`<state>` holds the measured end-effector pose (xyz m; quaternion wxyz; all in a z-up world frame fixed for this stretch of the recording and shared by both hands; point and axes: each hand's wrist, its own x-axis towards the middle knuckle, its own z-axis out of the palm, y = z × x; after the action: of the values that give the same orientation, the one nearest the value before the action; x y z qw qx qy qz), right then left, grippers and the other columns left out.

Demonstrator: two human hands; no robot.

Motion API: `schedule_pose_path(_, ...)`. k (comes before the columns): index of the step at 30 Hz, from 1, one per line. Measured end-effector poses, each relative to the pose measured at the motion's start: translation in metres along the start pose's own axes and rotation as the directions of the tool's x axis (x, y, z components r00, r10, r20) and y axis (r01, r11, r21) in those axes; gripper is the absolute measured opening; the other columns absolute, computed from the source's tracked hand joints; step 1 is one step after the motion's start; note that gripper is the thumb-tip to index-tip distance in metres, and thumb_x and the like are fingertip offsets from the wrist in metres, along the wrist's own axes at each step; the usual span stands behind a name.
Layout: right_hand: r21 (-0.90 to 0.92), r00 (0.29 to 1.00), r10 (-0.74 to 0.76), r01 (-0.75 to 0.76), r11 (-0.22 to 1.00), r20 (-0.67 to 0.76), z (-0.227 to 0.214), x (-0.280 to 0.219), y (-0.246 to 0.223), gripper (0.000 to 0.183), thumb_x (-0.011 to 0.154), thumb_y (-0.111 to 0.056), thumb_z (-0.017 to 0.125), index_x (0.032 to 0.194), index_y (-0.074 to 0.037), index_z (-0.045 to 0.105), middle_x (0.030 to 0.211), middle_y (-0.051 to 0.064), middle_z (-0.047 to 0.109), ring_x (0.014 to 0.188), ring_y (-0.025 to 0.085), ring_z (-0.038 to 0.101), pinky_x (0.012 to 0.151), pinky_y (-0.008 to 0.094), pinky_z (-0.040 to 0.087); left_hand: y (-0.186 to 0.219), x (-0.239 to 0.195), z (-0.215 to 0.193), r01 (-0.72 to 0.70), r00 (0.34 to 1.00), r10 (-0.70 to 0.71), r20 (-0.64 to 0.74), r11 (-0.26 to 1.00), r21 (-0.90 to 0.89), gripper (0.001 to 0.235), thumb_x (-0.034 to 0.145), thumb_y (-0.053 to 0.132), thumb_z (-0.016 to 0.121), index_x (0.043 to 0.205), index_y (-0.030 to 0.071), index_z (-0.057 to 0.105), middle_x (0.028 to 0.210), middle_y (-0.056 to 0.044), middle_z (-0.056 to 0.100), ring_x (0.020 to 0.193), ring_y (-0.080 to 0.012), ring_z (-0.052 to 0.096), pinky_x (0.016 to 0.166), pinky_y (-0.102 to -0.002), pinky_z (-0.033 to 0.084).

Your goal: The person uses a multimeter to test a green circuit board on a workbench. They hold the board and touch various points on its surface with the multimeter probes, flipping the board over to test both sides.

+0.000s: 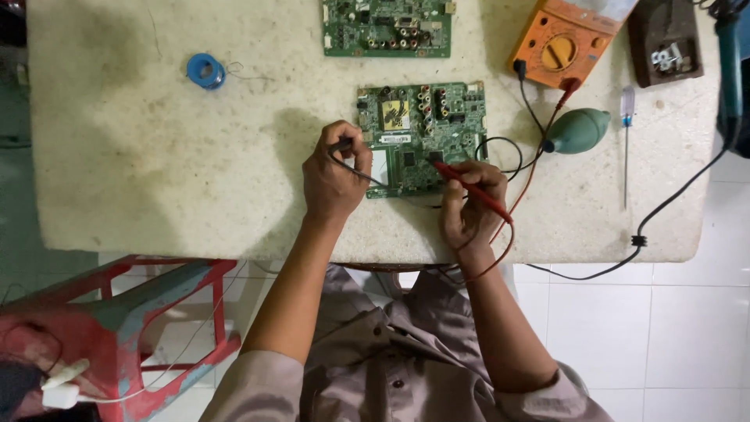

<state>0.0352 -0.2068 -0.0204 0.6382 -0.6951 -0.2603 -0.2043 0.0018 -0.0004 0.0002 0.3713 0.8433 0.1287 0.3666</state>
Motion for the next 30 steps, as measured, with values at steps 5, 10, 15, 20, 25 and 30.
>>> schedule_pose_path(5, -0.035, 0.997, -0.067, 0.069, 0.997, 0.050, 0.002, 0.006, -0.005, 0.021, 0.091, 0.002, 0.071, 0.099, 0.001, 0.051, 0.097, 0.021, 0.062, 0.085, 0.032, 0.064, 0.070, 0.035, 0.055, -0.003, -0.001, 0.002, -0.010, 1.000, 0.010, -0.013, 1.000, -0.007, 0.011, 0.095, 0.013, 0.063, 0.101, 0.019, 0.058, 0.079, -0.006, 0.074, 0.062, -0.0243, 0.075, 0.057, -0.035, 0.063)
schedule_pose_path(10, -0.077, 0.992, -0.111, 0.116, 0.990, 0.068, 0.001, 0.009, -0.009, 0.015, 0.093, -0.002, 0.069, 0.098, 0.003, 0.056, 0.094, 0.020, 0.063, 0.080, 0.031, 0.065, 0.065, 0.034, 0.054, -0.002, 0.000, 0.001, -0.018, 1.000, 0.018, -0.026, 1.000, 0.000, 0.009, 0.094, 0.014, 0.063, 0.101, 0.019, 0.058, 0.075, -0.005, 0.073, 0.059, -0.0233, 0.074, 0.056, -0.035, 0.063)
schedule_pose_path(15, -0.104, 0.989, -0.093, 0.105, 0.989, 0.113, 0.003, 0.010, -0.015, 0.017, 0.095, -0.010, 0.070, 0.098, 0.002, 0.058, 0.093, 0.018, 0.064, 0.078, 0.030, 0.066, 0.064, 0.033, 0.054, -0.002, -0.001, 0.000, 0.003, 1.000, -0.003, 0.001, 1.000, -0.014, 0.010, 0.095, 0.015, 0.063, 0.102, 0.019, 0.057, 0.078, -0.006, 0.074, 0.062, -0.0261, 0.074, 0.056, -0.039, 0.062)
schedule_pose_path(20, -0.103, 0.978, -0.095, 0.116, 0.988, 0.186, 0.003, 0.015, -0.026, 0.014, 0.091, -0.008, 0.073, 0.101, 0.000, 0.068, 0.092, 0.019, 0.068, 0.079, 0.034, 0.069, 0.067, 0.039, 0.055, 0.001, -0.003, -0.004, 0.025, 0.999, -0.025, 0.020, 1.000, -0.015, 0.011, 0.096, 0.015, 0.062, 0.103, 0.019, 0.055, 0.081, -0.006, 0.074, 0.064, -0.0263, 0.075, 0.058, -0.042, 0.063)
schedule_pose_path(25, -0.112, 0.973, -0.043, 0.069, 0.991, 0.227, 0.005, 0.016, -0.028, 0.019, 0.088, -0.009, 0.077, 0.106, -0.002, 0.078, 0.095, 0.019, 0.073, 0.086, 0.036, 0.072, 0.078, 0.042, 0.058, -0.001, -0.004, -0.003, 0.069, 0.995, -0.067, 0.071, 0.997, -0.021, 0.009, 0.099, 0.018, 0.059, 0.106, 0.020, 0.054, 0.082, -0.007, 0.074, 0.067, -0.0281, 0.075, 0.061, -0.047, 0.064)
schedule_pose_path(30, -0.056, 0.986, 0.097, -0.090, 0.994, 0.134, 0.001, 0.020, -0.013, 0.027, 0.104, -0.028, 0.057, 0.108, -0.003, 0.066, 0.097, 0.019, 0.070, 0.085, 0.027, 0.068, 0.079, 0.037, 0.054, 0.000, -0.002, -0.005, 0.055, 0.996, -0.053, 0.069, 0.998, -0.019, 0.007, 0.100, 0.017, 0.058, 0.105, 0.020, 0.054, 0.081, -0.006, 0.074, 0.067, -0.0281, 0.075, 0.060, -0.048, 0.065)
